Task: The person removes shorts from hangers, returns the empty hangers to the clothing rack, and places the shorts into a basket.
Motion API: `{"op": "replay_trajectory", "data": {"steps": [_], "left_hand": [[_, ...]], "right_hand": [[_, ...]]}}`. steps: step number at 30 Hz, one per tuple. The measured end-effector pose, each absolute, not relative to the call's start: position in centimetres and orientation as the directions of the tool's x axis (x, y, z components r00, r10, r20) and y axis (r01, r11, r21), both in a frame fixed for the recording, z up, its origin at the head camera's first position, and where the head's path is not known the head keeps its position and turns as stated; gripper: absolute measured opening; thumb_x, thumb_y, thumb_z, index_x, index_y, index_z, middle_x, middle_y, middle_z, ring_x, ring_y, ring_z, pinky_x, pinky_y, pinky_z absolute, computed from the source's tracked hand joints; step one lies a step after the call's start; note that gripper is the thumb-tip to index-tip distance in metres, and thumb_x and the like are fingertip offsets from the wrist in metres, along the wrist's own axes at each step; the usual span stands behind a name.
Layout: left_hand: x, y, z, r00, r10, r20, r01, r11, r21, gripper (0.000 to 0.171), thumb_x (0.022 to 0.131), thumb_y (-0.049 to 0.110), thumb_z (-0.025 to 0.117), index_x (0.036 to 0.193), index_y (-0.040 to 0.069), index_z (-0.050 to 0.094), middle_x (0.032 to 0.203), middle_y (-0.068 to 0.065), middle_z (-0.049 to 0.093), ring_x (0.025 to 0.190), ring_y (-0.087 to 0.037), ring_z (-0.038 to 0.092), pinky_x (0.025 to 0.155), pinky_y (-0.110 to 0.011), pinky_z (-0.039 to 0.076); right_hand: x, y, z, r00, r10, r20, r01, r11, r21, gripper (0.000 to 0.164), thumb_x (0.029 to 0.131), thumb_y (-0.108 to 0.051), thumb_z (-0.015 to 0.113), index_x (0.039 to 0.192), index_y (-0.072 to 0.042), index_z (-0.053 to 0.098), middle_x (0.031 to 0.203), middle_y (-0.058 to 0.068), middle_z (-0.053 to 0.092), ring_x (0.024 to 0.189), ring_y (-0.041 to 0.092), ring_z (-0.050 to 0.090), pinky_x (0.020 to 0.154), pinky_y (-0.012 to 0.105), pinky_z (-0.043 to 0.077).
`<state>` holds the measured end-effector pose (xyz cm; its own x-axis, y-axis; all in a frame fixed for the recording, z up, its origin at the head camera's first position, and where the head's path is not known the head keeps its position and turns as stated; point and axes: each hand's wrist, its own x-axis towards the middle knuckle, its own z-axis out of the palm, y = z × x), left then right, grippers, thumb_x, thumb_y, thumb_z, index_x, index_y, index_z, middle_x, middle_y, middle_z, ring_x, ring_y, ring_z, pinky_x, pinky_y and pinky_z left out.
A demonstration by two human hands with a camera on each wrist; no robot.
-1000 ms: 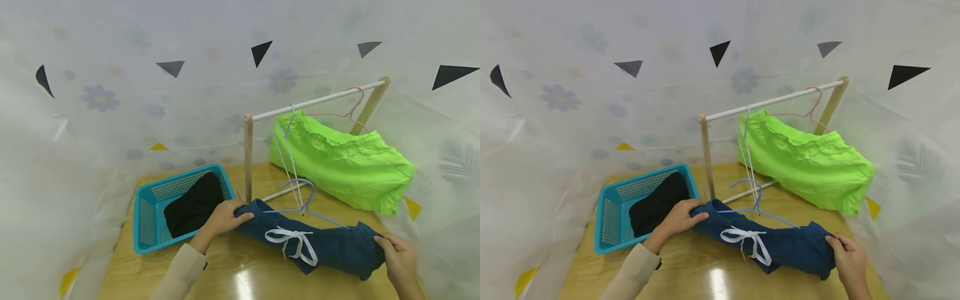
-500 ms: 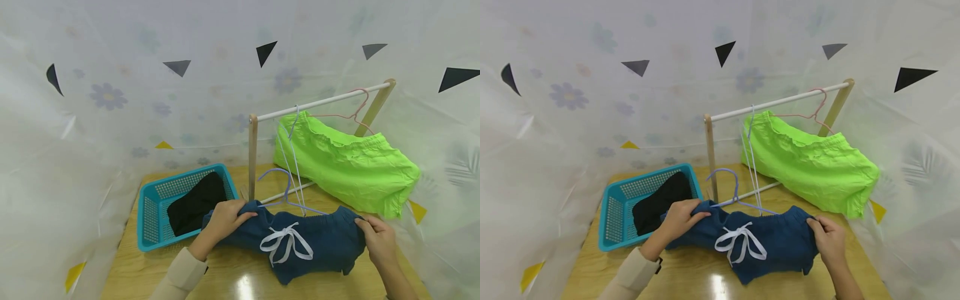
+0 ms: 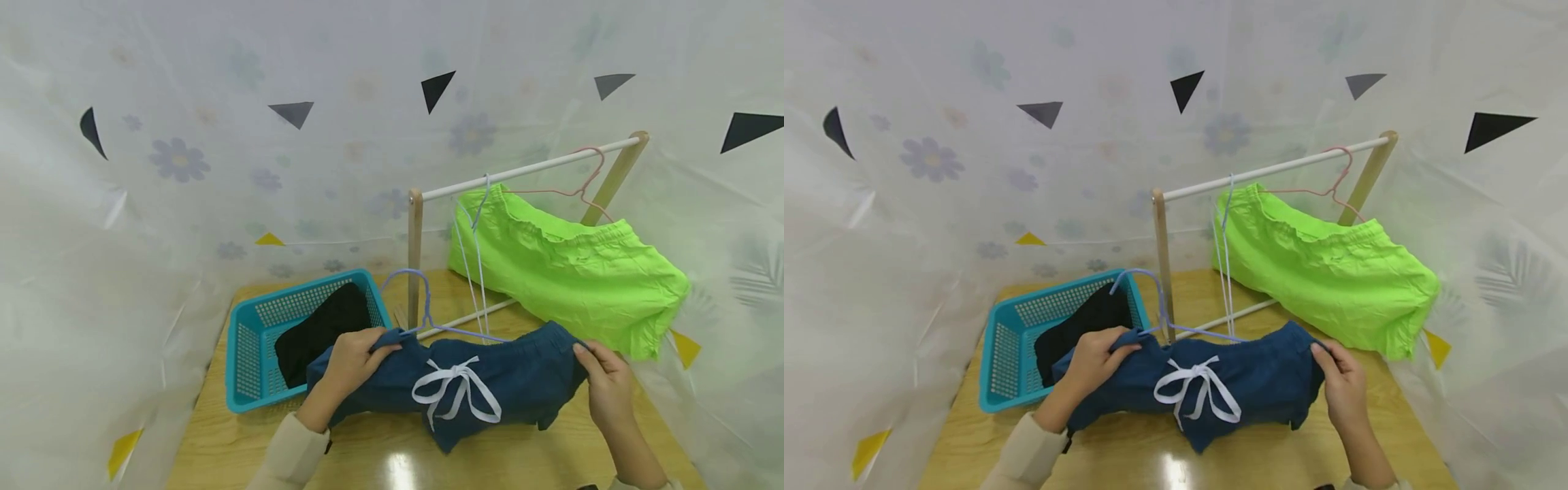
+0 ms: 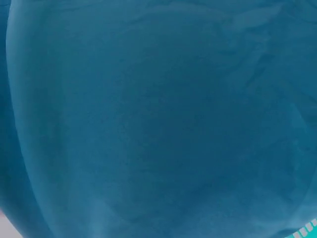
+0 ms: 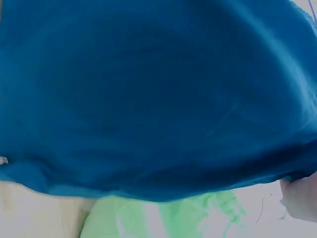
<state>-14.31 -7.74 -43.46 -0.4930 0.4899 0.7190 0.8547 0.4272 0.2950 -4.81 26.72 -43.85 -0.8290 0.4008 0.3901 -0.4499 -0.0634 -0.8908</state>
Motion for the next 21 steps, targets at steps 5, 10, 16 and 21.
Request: {"op": "replay_trajectory", "data": {"steps": [5,10,16,21], "left_hand": [[-14.5,-9.4,-43.8,-0.531,0.434,0.728,0.831,0.438,0.344,0.039,0.090,0.041,0.046,0.081,0.008,0.065,0.066,0.000,0.064,0.052,-0.003,0.054,0.050,-0.012,0.041],[-14.6,-10.4,-44.6,-0.568,0.389,0.725,0.814,0.395,0.425,0.037,0.089,0.038,0.048,0.080,0.006,0.064,0.064,-0.001,0.062,0.052,-0.004,0.052,0.051,-0.012,0.041],[-14.3,-10.4,-44.9,-0.575,0.402,0.713,0.815,0.361,0.453,0.032,0.089,0.035,0.052,0.080,0.007,0.064,0.066,-0.001,0.063,0.055,-0.004,0.053,0.053,-0.013,0.043],[-14.1,-10.4,-44.9,-0.573,0.411,0.709,0.818,0.347,0.459,0.035,0.089,0.037,0.049,0.079,0.007,0.064,0.068,-0.002,0.064,0.057,-0.007,0.057,0.055,-0.014,0.045]], "right_hand": [[-4.5,27.1,-44.7,-0.813,0.419,0.404,-0.493,-0.128,-0.860,0.032,0.088,0.014,0.041,0.083,-0.005,0.066,0.076,-0.004,0.066,0.070,0.005,0.057,0.064,0.013,0.045],[-3.6,26.7,-46.3,-0.794,0.514,0.325,-0.407,-0.052,-0.912,0.031,0.086,0.015,0.045,0.079,-0.006,0.067,0.073,-0.005,0.066,0.067,0.003,0.059,0.063,0.011,0.046],[-2.9,26.4,-49.9,-0.836,0.495,0.236,-0.237,0.063,-0.969,0.032,0.086,0.011,0.049,0.079,-0.015,0.067,0.074,-0.014,0.065,0.069,-0.002,0.058,0.064,0.007,0.045],[-3.0,26.0,-52.4,-0.896,0.377,0.236,-0.080,0.385,-0.920,0.014,0.087,0.004,0.053,0.083,-0.002,0.066,0.078,-0.026,0.059,0.070,-0.010,0.055,0.061,0.009,0.044]]}}
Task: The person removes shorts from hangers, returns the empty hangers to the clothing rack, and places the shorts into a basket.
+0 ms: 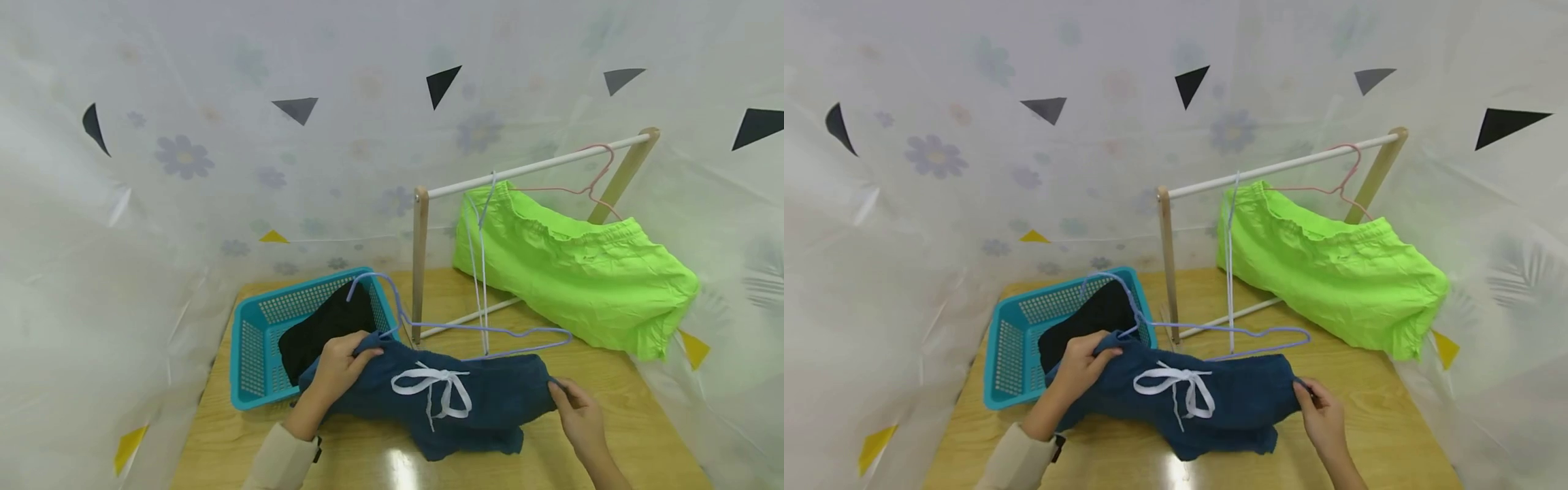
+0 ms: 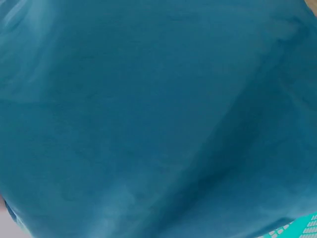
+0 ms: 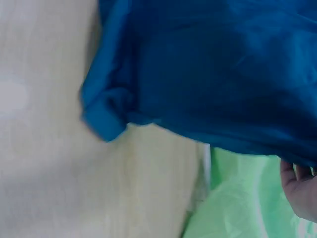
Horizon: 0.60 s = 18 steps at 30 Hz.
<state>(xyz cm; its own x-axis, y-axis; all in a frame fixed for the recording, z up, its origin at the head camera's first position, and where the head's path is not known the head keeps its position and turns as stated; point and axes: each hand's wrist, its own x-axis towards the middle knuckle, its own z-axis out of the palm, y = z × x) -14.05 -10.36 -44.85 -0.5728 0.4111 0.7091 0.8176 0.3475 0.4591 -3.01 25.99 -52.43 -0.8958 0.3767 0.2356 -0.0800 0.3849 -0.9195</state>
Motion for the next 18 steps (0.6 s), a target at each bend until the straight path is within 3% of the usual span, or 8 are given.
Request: {"op": "replay_trajectory", "data": {"steps": [3,6,8,10,12,14,18], "left_hand": [[-14.0,-10.2,-44.9,-0.552,0.422,0.720,0.833,0.328,0.446,0.034,0.089,0.036,0.050,0.080,0.006,0.064,0.070,-0.004,0.066,0.061,-0.010,0.061,0.058,-0.015,0.048],[-13.9,-10.0,-44.9,-0.534,0.431,0.727,0.845,0.311,0.436,0.034,0.088,0.035,0.051,0.080,0.005,0.064,0.071,-0.004,0.066,0.063,-0.011,0.063,0.060,-0.016,0.050],[-13.9,-9.8,-44.8,-0.529,0.438,0.727,0.848,0.304,0.434,0.033,0.088,0.035,0.051,0.080,0.006,0.064,0.071,-0.004,0.066,0.064,-0.011,0.063,0.061,-0.016,0.050],[-13.8,-9.6,-44.7,-0.523,0.450,0.724,0.851,0.309,0.424,0.033,0.088,0.036,0.051,0.080,0.007,0.064,0.072,-0.003,0.065,0.065,-0.010,0.063,0.062,-0.015,0.050],[-13.8,-9.4,-44.6,-0.514,0.469,0.719,0.857,0.323,0.402,0.032,0.088,0.037,0.051,0.080,0.008,0.064,0.072,-0.001,0.065,0.065,-0.009,0.063,0.062,-0.014,0.049],[-13.7,-9.1,-44.5,-0.503,0.493,0.709,0.862,0.345,0.372,0.034,0.088,0.039,0.049,0.080,0.010,0.063,0.072,0.000,0.065,0.066,-0.008,0.063,0.062,-0.013,0.049],[-13.6,-8.4,-44.2,-0.481,0.534,0.695,0.870,0.388,0.304,0.036,0.089,0.041,0.047,0.083,0.010,0.063,0.074,0.001,0.065,0.068,-0.007,0.063,0.063,-0.013,0.049]], "right_hand": [[-3.0,26.1,-53.3,-0.928,0.289,0.235,-0.047,0.534,-0.844,0.010,0.087,-0.001,0.056,0.088,0.004,0.064,0.082,-0.031,0.055,0.074,-0.013,0.052,0.062,0.012,0.046],[-3.0,26.5,-53.1,-0.942,0.253,0.221,-0.059,0.524,-0.850,0.014,0.090,-0.004,0.052,0.092,0.005,0.063,0.084,-0.030,0.057,0.076,-0.012,0.053,0.064,0.012,0.047],[-3.0,27.0,-52.2,-0.930,0.279,0.240,-0.114,0.402,-0.908,0.018,0.093,-0.004,0.046,0.092,0.005,0.062,0.084,-0.025,0.061,0.075,-0.008,0.057,0.066,0.010,0.047],[-3.1,27.5,-50.9,-0.905,0.283,0.319,-0.261,0.223,-0.939,0.025,0.096,-0.002,0.037,0.095,0.008,0.060,0.086,-0.015,0.065,0.078,-0.001,0.061,0.072,0.011,0.048],[-3.2,28.0,-49.4,-0.870,0.247,0.426,-0.415,0.099,-0.905,0.032,0.097,0.000,0.028,0.100,0.011,0.058,0.092,-0.006,0.068,0.084,0.003,0.063,0.079,0.011,0.047],[-3.2,28.2,-48.1,-0.856,0.167,0.489,-0.487,0.056,-0.871,0.036,0.097,0.003,0.023,0.106,0.012,0.056,0.099,-0.003,0.068,0.090,0.004,0.063,0.085,0.010,0.044],[-3.3,28.2,-46.5,-0.879,-0.014,0.476,-0.464,0.246,-0.851,0.035,0.095,0.007,0.027,0.111,0.000,0.057,0.100,-0.011,0.066,0.087,-0.001,0.062,0.081,0.008,0.045]]}}
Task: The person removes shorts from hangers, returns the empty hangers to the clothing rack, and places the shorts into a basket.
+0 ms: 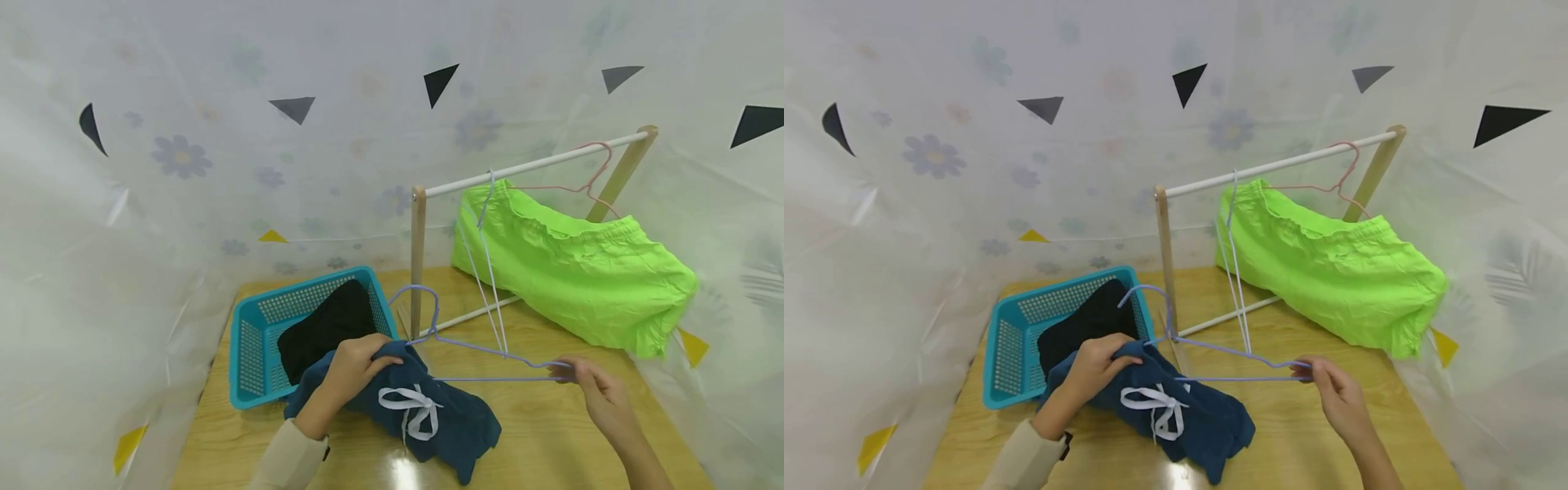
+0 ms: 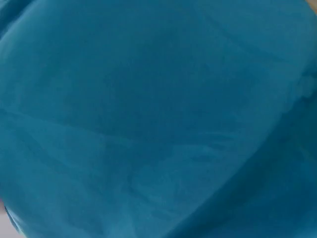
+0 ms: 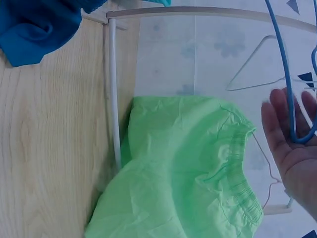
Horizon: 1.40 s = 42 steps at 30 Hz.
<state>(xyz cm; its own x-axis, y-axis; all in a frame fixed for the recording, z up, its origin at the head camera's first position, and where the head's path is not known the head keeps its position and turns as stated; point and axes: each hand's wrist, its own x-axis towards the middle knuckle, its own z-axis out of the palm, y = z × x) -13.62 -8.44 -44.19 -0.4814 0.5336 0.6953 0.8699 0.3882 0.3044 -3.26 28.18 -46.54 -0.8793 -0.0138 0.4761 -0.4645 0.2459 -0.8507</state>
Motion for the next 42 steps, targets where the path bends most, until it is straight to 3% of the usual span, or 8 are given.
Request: {"op": "replay_trajectory", "data": {"steps": [5,11,18,24,29,36,39,42], "left_hand": [[-13.9,-7.8,-44.0,-0.501,0.525,0.688,0.859,0.396,0.323,0.039,0.093,0.037,0.041,0.094,0.004,0.064,0.085,-0.005,0.068,0.078,-0.013,0.065,0.070,-0.020,0.052],[-14.8,-7.3,-44.3,-0.612,0.360,0.704,0.791,0.280,0.544,0.016,0.091,0.007,0.050,0.098,-0.002,0.062,0.088,-0.013,0.067,0.080,-0.020,0.064,0.074,-0.024,0.052],[-14.6,-6.5,-43.9,-0.770,0.155,0.619,0.638,0.187,0.747,0.019,0.084,-0.015,0.047,0.097,-0.008,0.060,0.085,-0.020,0.064,0.080,-0.002,0.057,0.072,-0.019,0.049],[-13.4,-5.4,-42.8,-0.857,0.053,0.513,0.516,0.094,0.852,0.014,0.087,-0.013,0.043,0.092,-0.015,0.056,0.080,-0.025,0.058,0.075,0.006,0.051,0.067,-0.014,0.046],[-13.4,-4.3,-44.0,-0.898,0.005,0.440,0.439,0.070,0.896,0.015,0.088,-0.011,0.043,0.092,-0.014,0.057,0.080,-0.026,0.058,0.075,0.004,0.050,0.069,-0.014,0.045],[-13.6,-2.5,-46.1,-0.943,0.106,0.316,0.324,0.070,0.943,0.018,0.090,-0.007,0.043,0.099,-0.013,0.058,0.077,-0.026,0.057,0.068,0.000,0.049,0.064,-0.018,0.045],[-14.2,-1.7,-47.6,-0.960,0.172,0.221,0.239,0.097,0.966,0.019,0.092,0.000,0.045,0.103,-0.010,0.058,0.073,-0.021,0.054,0.064,-0.003,0.046,0.062,-0.018,0.042],[-15.1,-1.1,-49.3,-0.967,0.210,0.145,0.189,0.203,0.961,0.024,0.093,0.013,0.049,0.105,-0.006,0.058,0.084,-0.018,0.059,0.073,-0.012,0.054,0.067,-0.022,0.046]], "right_hand": [[-3.6,28.1,-46.7,-0.858,-0.089,0.506,-0.514,0.135,-0.847,0.036,0.088,0.019,0.034,0.102,-0.003,0.059,0.090,-0.005,0.065,0.072,0.004,0.064,0.061,0.016,0.051],[-3.1,28.9,-47.2,-0.842,-0.014,0.539,-0.537,-0.065,-0.841,0.038,0.089,0.019,0.030,0.100,-0.002,0.059,0.085,0.000,0.066,0.069,0.006,0.063,0.058,0.017,0.050],[-1.2,31.9,-46.9,-0.789,0.100,0.606,-0.612,-0.213,-0.762,0.031,0.088,0.022,0.027,0.097,0.014,0.055,0.089,0.010,0.067,0.075,0.013,0.065,0.064,0.019,0.051],[1.7,35.2,-45.7,-0.764,0.180,0.620,-0.645,-0.255,-0.720,0.029,0.089,0.019,0.025,0.099,0.020,0.052,0.092,0.017,0.067,0.079,0.019,0.066,0.067,0.022,0.052],[3.3,37.2,-44.6,-0.672,0.261,0.693,-0.740,-0.266,-0.618,0.025,0.091,0.015,0.027,0.097,0.023,0.050,0.086,0.020,0.066,0.073,0.021,0.066,0.064,0.022,0.052],[4.1,38.4,-44.7,-0.618,0.370,0.694,-0.786,-0.256,-0.563,0.030,0.094,0.009,0.027,0.087,0.018,0.054,0.074,0.019,0.068,0.063,0.020,0.067,0.058,0.018,0.052],[4.3,44.5,-50.7,-0.622,0.389,0.680,-0.783,-0.295,-0.548,0.029,0.095,0.007,0.024,0.092,0.019,0.050,0.076,0.022,0.067,0.066,0.024,0.068,0.056,0.021,0.052],[4.3,47.4,-53.4,-0.584,0.392,0.711,-0.808,-0.370,-0.460,0.028,0.095,0.008,0.020,0.097,0.023,0.043,0.080,0.030,0.064,0.070,0.032,0.067,0.058,0.027,0.054]]}}
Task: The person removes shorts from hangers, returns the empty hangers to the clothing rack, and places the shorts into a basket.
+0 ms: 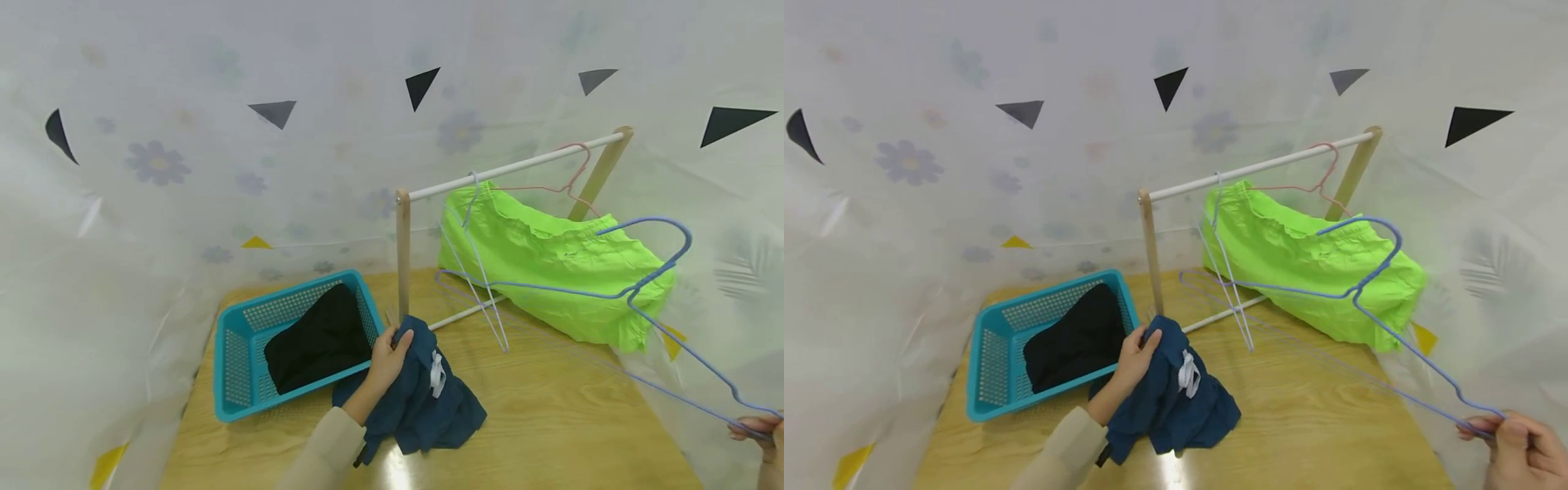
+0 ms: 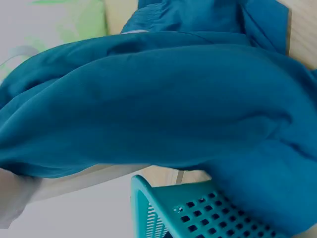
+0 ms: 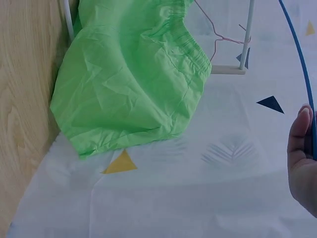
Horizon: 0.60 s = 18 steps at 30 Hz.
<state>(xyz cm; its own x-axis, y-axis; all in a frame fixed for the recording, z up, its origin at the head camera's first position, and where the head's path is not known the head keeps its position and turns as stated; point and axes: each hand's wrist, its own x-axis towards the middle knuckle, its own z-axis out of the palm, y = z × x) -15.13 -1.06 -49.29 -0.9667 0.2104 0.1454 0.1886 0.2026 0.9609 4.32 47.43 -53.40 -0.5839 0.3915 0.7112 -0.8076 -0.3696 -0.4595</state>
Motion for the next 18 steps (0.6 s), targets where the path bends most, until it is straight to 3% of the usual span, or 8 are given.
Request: {"op": "replay_trajectory", "data": {"steps": [1,3,5,7,11,14,18], "left_hand": [[-15.5,-0.9,-49.9,-0.967,0.221,0.129,0.182,0.238,0.954,0.028,0.093,0.018,0.051,0.108,-0.005,0.057,0.087,-0.017,0.060,0.077,-0.016,0.056,0.070,-0.024,0.047],[-15.9,-0.7,-50.6,-0.965,0.237,0.110,0.184,0.321,0.929,0.035,0.091,0.026,0.053,0.112,-0.003,0.056,0.097,-0.018,0.061,0.086,-0.025,0.057,0.074,-0.030,0.048],[-16.3,-0.7,-51.0,-0.967,0.242,0.081,0.169,0.371,0.913,0.039,0.090,0.029,0.055,0.115,-0.002,0.056,0.101,-0.018,0.061,0.091,-0.028,0.058,0.077,-0.035,0.049],[-16.6,-0.7,-51.3,-0.972,0.225,0.064,0.153,0.407,0.900,0.039,0.088,0.030,0.057,0.112,-0.001,0.057,0.095,-0.016,0.062,0.087,-0.026,0.059,0.074,-0.033,0.050],[-17.4,-1.1,-51.3,-0.982,0.169,0.088,0.156,0.444,0.882,0.033,0.086,0.025,0.061,0.106,-0.001,0.059,0.088,-0.013,0.063,0.081,-0.024,0.061,0.069,-0.030,0.051],[-18.2,-1.1,-50.6,-0.980,0.128,0.149,0.192,0.450,0.873,0.036,0.086,0.022,0.062,0.111,-0.002,0.056,0.101,-0.018,0.061,0.092,-0.029,0.059,0.079,-0.037,0.050],[-19.7,-0.4,-49.1,-0.976,0.078,0.203,0.216,0.447,0.868,0.056,0.087,0.027,0.060,0.130,-0.002,0.040,0.127,-0.022,0.048,0.114,-0.036,0.048,0.093,-0.048,0.042]], "right_hand": [[4.3,48.0,-53.8,-0.579,0.387,0.718,-0.804,-0.416,-0.424,0.029,0.095,0.009,0.018,0.098,0.025,0.041,0.082,0.034,0.063,0.073,0.035,0.067,0.059,0.029,0.055],[4.3,45.1,-50.8,-0.547,0.427,0.720,-0.820,-0.447,-0.358,0.030,0.095,0.008,0.017,0.096,0.026,0.041,0.082,0.035,0.062,0.074,0.037,0.067,0.061,0.031,0.055],[4.1,42.2,-48.0,-0.511,0.523,0.683,-0.853,-0.409,-0.324,0.032,0.095,0.010,0.013,0.094,0.026,0.041,0.078,0.035,0.062,0.069,0.036,0.066,0.058,0.030,0.055],[4.3,43.7,-49.6,-0.523,0.582,0.623,-0.852,-0.389,-0.351,0.026,0.095,0.009,0.021,0.094,0.023,0.043,0.078,0.034,0.062,0.070,0.037,0.066,0.060,0.032,0.056],[3.5,42.2,-48.7,-0.473,0.713,0.518,-0.857,-0.236,-0.458,0.024,0.095,0.005,0.028,0.089,0.017,0.048,0.071,0.025,0.062,0.060,0.027,0.066,0.055,0.028,0.055],[2.1,38.0,-44.9,-0.410,0.778,0.476,-0.848,-0.133,-0.513,0.023,0.093,0.005,0.033,0.084,0.017,0.050,0.068,0.020,0.062,0.053,0.022,0.064,0.049,0.024,0.052],[-0.2,35.2,-42.8,-0.365,0.844,0.392,-0.779,-0.047,-0.625,0.013,0.084,0.005,0.052,0.075,0.015,0.054,0.065,0.017,0.061,0.052,0.020,0.062,0.047,0.022,0.051]]}}
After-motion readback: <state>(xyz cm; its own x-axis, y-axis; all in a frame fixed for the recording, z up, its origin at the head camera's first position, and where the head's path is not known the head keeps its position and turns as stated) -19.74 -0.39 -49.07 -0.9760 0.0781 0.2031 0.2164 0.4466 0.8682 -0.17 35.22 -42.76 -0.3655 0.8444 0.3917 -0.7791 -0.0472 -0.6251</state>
